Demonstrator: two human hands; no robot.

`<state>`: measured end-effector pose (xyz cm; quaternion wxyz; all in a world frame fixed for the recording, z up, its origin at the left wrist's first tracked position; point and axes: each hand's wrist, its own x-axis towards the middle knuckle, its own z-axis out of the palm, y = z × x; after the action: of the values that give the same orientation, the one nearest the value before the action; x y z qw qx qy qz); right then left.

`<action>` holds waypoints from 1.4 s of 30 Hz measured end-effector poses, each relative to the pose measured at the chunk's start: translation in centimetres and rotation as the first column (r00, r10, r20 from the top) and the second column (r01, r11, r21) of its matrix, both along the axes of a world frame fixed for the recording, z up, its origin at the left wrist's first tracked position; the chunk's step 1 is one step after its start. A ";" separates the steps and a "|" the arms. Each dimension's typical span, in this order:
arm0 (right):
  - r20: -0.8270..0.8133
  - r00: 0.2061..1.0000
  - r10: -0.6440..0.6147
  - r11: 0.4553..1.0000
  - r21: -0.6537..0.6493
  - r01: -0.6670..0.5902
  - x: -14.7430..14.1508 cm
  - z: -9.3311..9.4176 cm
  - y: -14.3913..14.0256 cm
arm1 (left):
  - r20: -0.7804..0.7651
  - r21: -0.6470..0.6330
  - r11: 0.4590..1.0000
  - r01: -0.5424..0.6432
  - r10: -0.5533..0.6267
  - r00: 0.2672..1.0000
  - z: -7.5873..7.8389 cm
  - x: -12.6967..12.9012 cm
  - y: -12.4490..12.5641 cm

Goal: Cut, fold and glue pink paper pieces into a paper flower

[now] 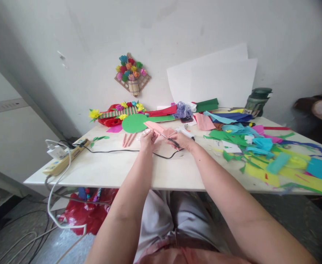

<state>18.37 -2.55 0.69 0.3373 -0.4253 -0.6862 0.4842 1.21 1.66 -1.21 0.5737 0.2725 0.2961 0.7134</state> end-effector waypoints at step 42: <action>0.017 1.000 -0.009 0.999 0.047 0.008 -0.6 0.2 -0.2 | -0.011 -0.020 0.991 -0.129 0.129 0.992 0.2 0.5 -0.3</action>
<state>17.79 -2.71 0.92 0.3435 -0.4244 -0.6982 0.4630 1.69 1.41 -0.99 0.5279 0.2502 0.3229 0.7446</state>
